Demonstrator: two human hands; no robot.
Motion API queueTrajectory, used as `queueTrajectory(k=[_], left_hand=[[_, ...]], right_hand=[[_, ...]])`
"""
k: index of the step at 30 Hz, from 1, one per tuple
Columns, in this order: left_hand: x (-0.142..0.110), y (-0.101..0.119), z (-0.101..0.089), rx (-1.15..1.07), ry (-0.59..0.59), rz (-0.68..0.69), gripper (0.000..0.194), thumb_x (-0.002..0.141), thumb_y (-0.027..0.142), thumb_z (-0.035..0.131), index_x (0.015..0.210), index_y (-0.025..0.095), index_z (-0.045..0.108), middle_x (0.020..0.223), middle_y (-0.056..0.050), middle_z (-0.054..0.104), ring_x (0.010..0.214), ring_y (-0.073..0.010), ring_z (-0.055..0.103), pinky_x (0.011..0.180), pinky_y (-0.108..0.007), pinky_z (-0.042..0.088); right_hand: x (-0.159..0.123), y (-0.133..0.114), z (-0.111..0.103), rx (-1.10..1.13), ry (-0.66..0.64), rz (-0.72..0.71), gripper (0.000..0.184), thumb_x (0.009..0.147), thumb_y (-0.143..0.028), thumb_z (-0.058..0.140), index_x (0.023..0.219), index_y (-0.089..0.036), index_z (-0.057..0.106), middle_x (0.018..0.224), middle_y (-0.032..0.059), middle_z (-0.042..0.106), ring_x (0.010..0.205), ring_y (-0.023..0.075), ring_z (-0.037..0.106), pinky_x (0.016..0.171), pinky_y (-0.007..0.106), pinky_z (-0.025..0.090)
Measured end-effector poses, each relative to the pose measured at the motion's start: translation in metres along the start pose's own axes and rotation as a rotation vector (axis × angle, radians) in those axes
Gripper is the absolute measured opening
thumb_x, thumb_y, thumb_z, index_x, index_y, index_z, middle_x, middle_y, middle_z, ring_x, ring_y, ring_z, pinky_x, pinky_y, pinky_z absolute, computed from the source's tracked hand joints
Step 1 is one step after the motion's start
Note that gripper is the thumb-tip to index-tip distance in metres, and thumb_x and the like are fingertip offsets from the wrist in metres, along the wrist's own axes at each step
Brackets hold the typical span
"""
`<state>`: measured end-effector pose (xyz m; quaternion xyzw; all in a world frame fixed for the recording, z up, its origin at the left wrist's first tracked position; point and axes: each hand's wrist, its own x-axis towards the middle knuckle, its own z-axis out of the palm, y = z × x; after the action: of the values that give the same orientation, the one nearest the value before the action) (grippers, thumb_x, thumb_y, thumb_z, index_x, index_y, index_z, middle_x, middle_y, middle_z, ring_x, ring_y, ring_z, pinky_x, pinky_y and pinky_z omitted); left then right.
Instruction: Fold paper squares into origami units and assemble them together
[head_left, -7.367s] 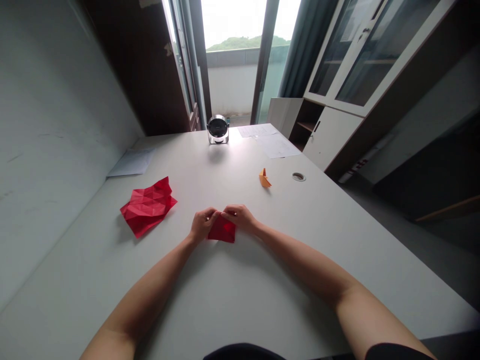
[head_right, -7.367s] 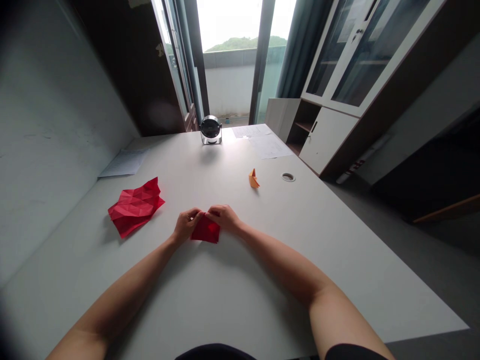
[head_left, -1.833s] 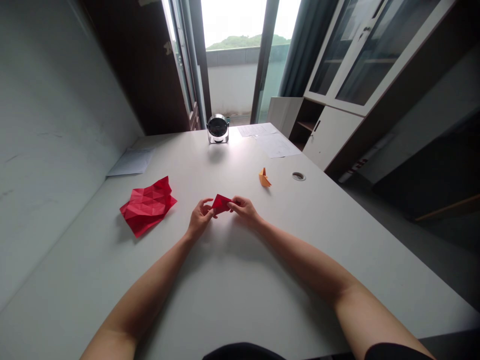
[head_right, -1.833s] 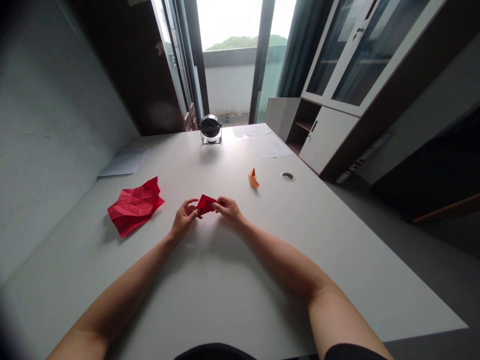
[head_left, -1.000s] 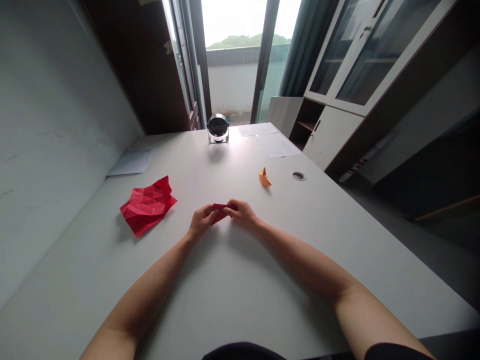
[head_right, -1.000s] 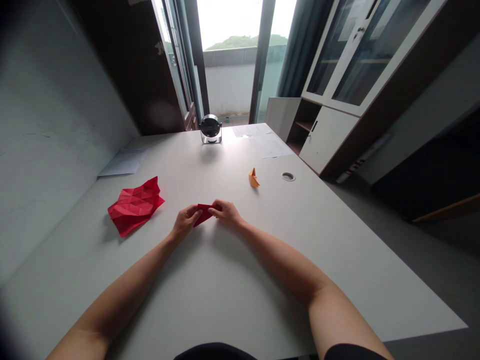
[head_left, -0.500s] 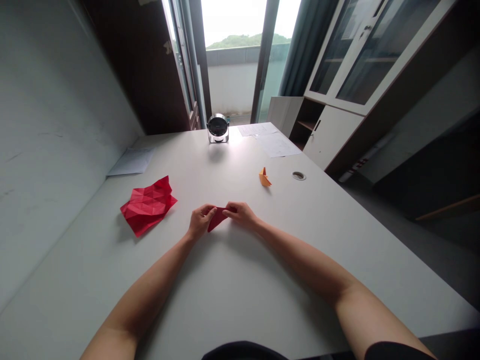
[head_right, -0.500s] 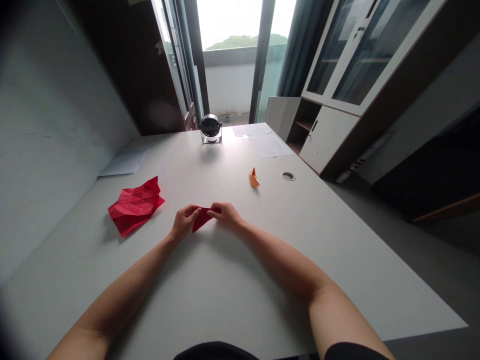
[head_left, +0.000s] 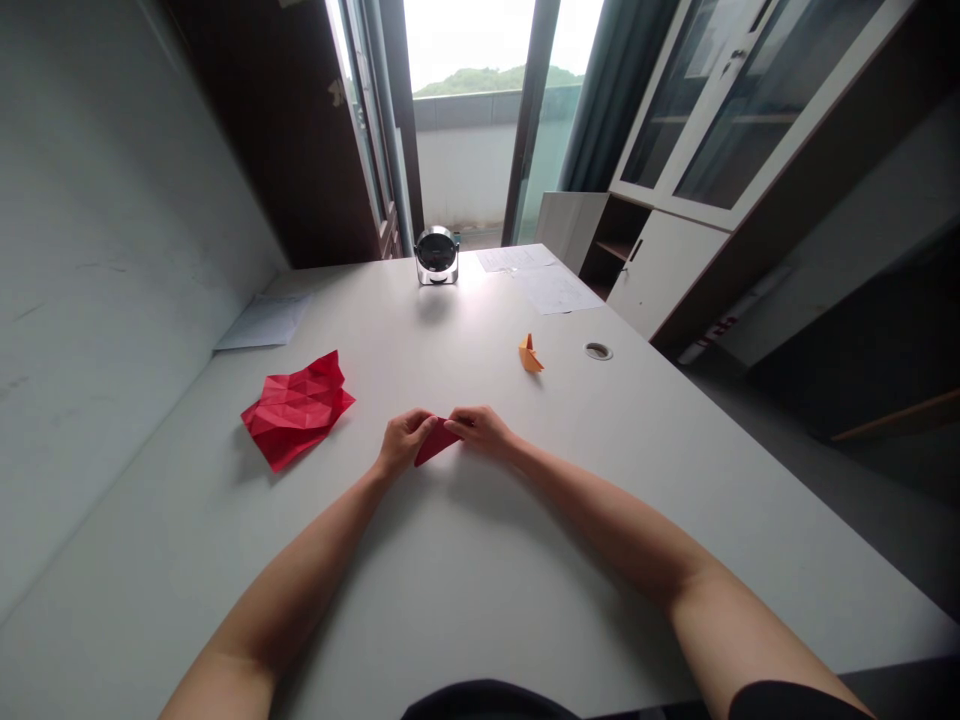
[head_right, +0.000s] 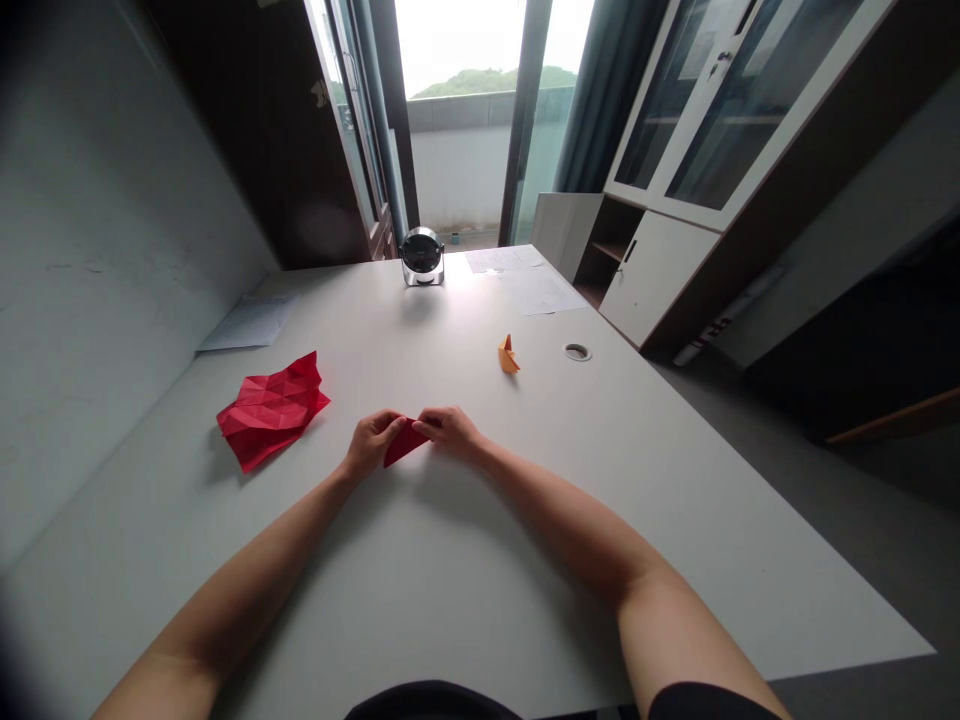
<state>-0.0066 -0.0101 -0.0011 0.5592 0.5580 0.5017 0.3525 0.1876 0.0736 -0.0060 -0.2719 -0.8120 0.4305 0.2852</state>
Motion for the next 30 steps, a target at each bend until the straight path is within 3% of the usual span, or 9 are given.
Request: queueTrajectory(k=[5,11,18,24,30], left_hand=[[0.001,-0.001,-0.001,-0.077,0.041,-0.027,0.037,0.087,0.051,0.066,0.082,0.014,0.071,0.075,-0.004,0.068,0.067,-0.0154,0.058,0.061,-0.026,0.045],[0.005,-0.004,-0.003,-0.238,0.142,-0.088,0.038,0.084,0.053,0.067,0.080,0.015,0.068,0.070,-0.002,0.064,0.062,-0.0135,0.054,0.058,-0.024,0.042],[0.007,-0.005,-0.002,-0.189,-0.001,-0.049,0.033,0.083,0.047,0.070,0.079,0.015,0.070,0.072,-0.002,0.064,0.066,-0.0139,0.054,0.062,-0.025,0.041],[0.009,-0.004,-0.004,-0.276,0.009,-0.094,0.033,0.088,0.048,0.064,0.082,0.016,0.065,0.056,0.003,0.050,0.049,-0.0095,0.042,0.050,-0.023,0.031],[0.009,-0.001,-0.004,-0.284,-0.021,-0.065,0.032,0.090,0.046,0.061,0.083,0.015,0.064,0.061,0.000,0.057,0.054,-0.0109,0.048,0.053,-0.024,0.037]], right_hand=[[-0.001,-0.005,-0.002,0.047,0.015,0.003,0.038,0.093,-0.048,0.056,0.073,-0.016,0.063,0.061,-0.0028,0.055,0.057,0.0107,0.045,0.057,0.023,0.034],[0.001,-0.001,-0.004,0.233,0.135,0.078,0.040,0.091,-0.051,0.059,0.069,-0.018,0.058,0.058,-0.0023,0.055,0.054,0.0111,0.046,0.056,0.024,0.034],[0.004,-0.004,-0.009,0.482,0.247,0.096,0.046,0.088,-0.059,0.063,0.068,-0.019,0.056,0.057,-0.0018,0.053,0.055,0.0119,0.046,0.056,0.025,0.035],[0.002,-0.011,-0.010,0.633,0.171,0.071,0.045,0.090,-0.062,0.061,0.083,-0.017,0.063,0.069,0.0026,0.063,0.062,0.0146,0.055,0.064,0.028,0.044],[-0.001,-0.019,-0.009,0.583,0.058,0.052,0.039,0.086,-0.055,0.069,0.089,-0.016,0.066,0.074,0.0026,0.063,0.069,0.0152,0.056,0.067,0.028,0.046]])
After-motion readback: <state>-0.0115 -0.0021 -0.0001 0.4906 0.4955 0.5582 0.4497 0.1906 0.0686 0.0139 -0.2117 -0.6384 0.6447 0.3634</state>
